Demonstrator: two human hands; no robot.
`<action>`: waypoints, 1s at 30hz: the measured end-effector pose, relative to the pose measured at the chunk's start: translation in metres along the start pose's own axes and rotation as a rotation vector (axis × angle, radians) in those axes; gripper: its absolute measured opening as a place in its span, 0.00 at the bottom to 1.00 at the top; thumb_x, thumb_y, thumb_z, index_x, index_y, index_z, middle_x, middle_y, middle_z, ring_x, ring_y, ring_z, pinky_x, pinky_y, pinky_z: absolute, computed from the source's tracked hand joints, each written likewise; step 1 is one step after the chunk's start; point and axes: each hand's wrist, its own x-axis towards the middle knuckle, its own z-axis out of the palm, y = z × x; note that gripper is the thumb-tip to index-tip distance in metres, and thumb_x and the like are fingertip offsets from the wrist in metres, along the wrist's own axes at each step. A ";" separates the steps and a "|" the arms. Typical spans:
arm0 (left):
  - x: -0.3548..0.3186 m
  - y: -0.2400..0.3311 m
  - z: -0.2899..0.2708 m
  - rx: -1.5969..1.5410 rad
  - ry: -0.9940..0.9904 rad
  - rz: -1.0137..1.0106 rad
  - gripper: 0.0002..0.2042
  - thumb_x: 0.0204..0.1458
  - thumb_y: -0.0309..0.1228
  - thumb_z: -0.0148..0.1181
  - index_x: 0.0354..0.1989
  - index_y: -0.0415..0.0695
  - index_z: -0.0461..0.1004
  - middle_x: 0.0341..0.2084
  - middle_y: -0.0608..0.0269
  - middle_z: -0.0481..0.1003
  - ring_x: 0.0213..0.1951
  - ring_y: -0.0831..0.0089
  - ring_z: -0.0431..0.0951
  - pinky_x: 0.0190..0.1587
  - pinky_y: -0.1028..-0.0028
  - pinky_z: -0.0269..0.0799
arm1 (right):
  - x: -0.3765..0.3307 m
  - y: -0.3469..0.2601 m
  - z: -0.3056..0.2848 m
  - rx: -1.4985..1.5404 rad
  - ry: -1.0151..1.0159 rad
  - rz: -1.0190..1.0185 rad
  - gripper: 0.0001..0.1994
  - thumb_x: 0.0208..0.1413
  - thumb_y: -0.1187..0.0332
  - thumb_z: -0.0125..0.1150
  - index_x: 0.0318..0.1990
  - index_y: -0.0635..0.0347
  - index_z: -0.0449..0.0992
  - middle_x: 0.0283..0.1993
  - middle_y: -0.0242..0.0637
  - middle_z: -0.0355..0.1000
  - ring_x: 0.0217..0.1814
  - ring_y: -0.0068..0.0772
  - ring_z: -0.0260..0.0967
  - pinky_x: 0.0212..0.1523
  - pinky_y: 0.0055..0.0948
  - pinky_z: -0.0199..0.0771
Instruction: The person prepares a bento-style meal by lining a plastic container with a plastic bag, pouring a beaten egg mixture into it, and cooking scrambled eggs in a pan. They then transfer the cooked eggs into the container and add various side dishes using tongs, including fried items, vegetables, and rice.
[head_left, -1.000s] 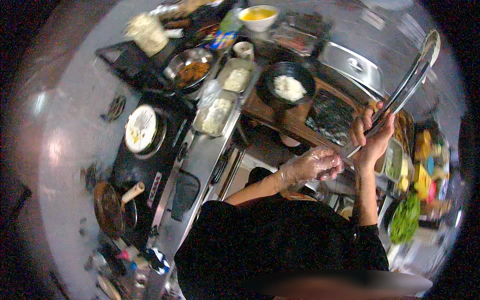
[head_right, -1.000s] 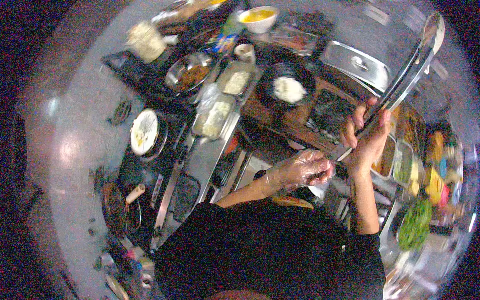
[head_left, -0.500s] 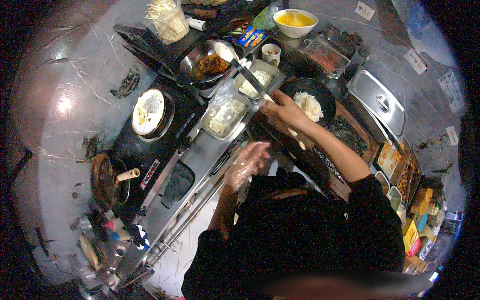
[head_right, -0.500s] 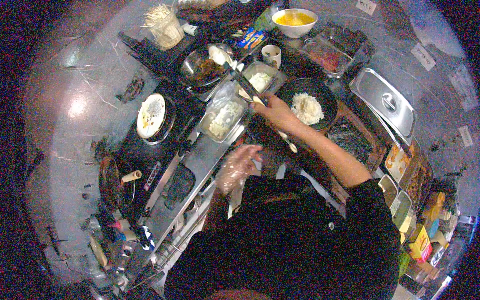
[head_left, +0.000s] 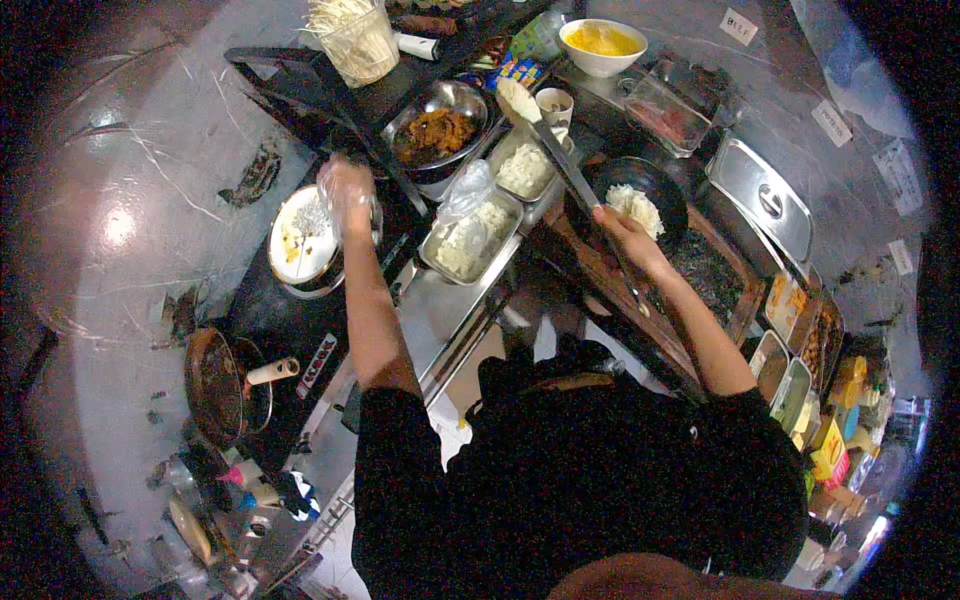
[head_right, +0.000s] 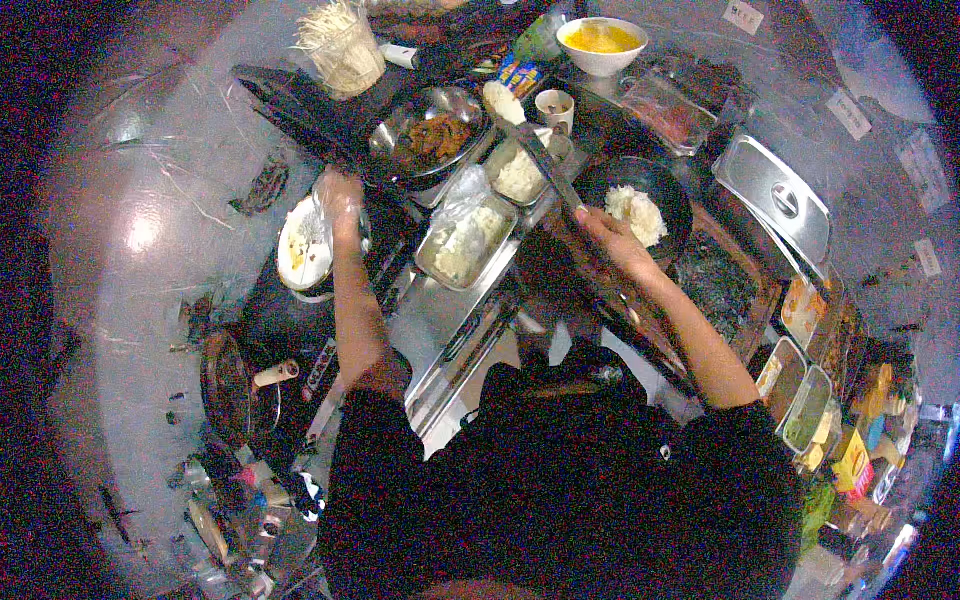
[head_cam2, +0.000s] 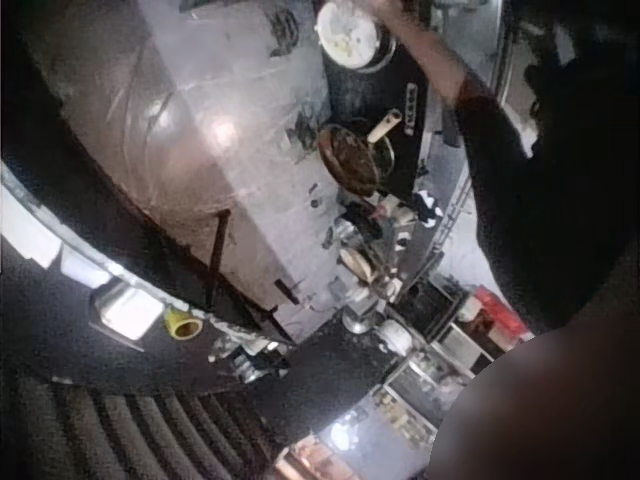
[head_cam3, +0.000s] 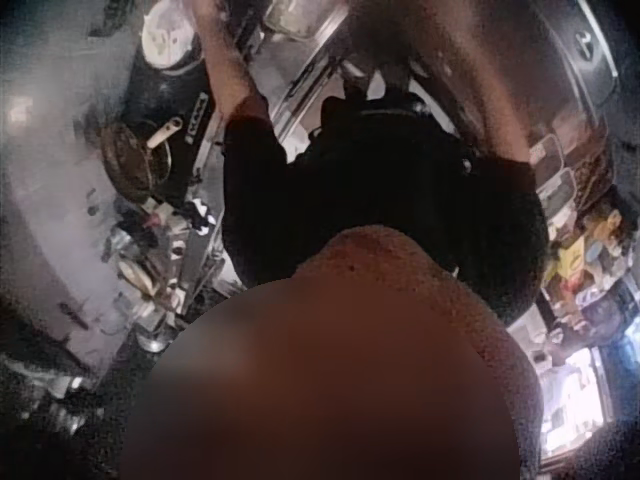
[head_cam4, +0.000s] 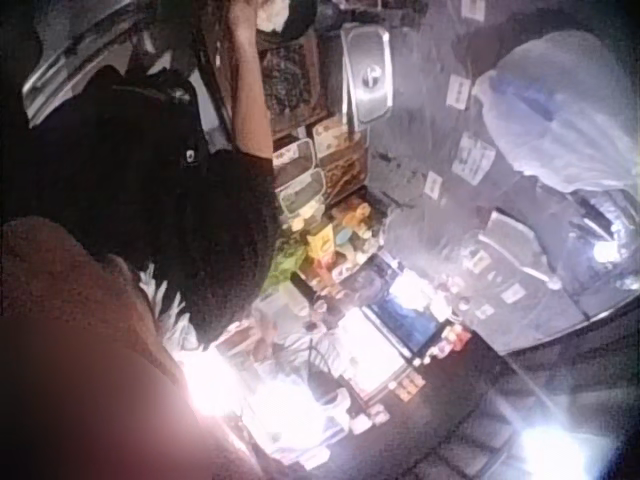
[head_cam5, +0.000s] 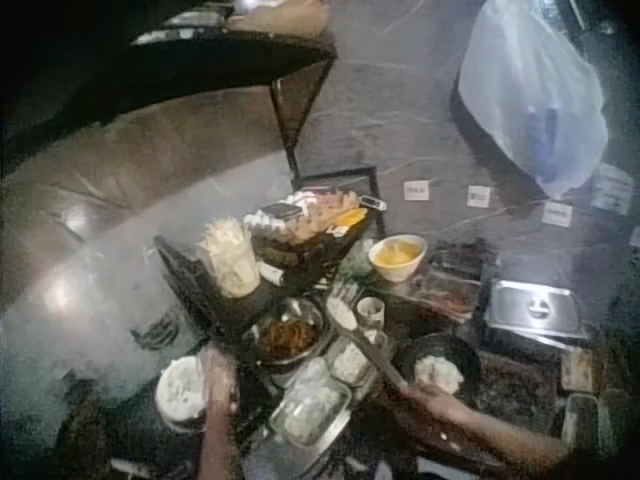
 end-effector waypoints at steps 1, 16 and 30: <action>0.013 -0.010 0.014 0.115 -0.042 0.057 0.16 0.43 0.43 0.62 0.31 0.42 0.78 0.31 0.57 0.79 0.34 0.57 0.80 0.37 0.61 0.75 | -0.007 -0.001 0.003 -0.011 0.001 -0.024 0.36 0.59 0.45 0.56 0.64 0.67 0.61 0.61 0.43 0.67 0.62 0.34 0.62 0.64 0.28 0.55; 0.069 0.006 0.106 0.104 -0.604 0.066 0.13 0.51 0.40 0.58 0.41 0.48 0.79 0.40 0.58 0.79 0.44 0.62 0.79 0.46 0.65 0.75 | -0.098 0.054 0.040 0.001 0.452 -0.084 0.13 0.65 0.62 0.52 0.52 0.57 0.64 0.25 0.24 0.62 0.19 0.14 0.56 0.17 0.19 0.56; 0.050 0.006 0.087 0.199 -0.383 -0.028 0.24 0.43 0.47 0.67 0.47 0.49 0.75 0.46 0.57 0.77 0.51 0.62 0.76 0.55 0.65 0.70 | -0.093 0.058 0.051 -0.079 0.427 -0.133 0.20 0.61 0.59 0.57 0.55 0.58 0.64 0.40 0.38 0.69 0.41 0.29 0.66 0.42 0.30 0.65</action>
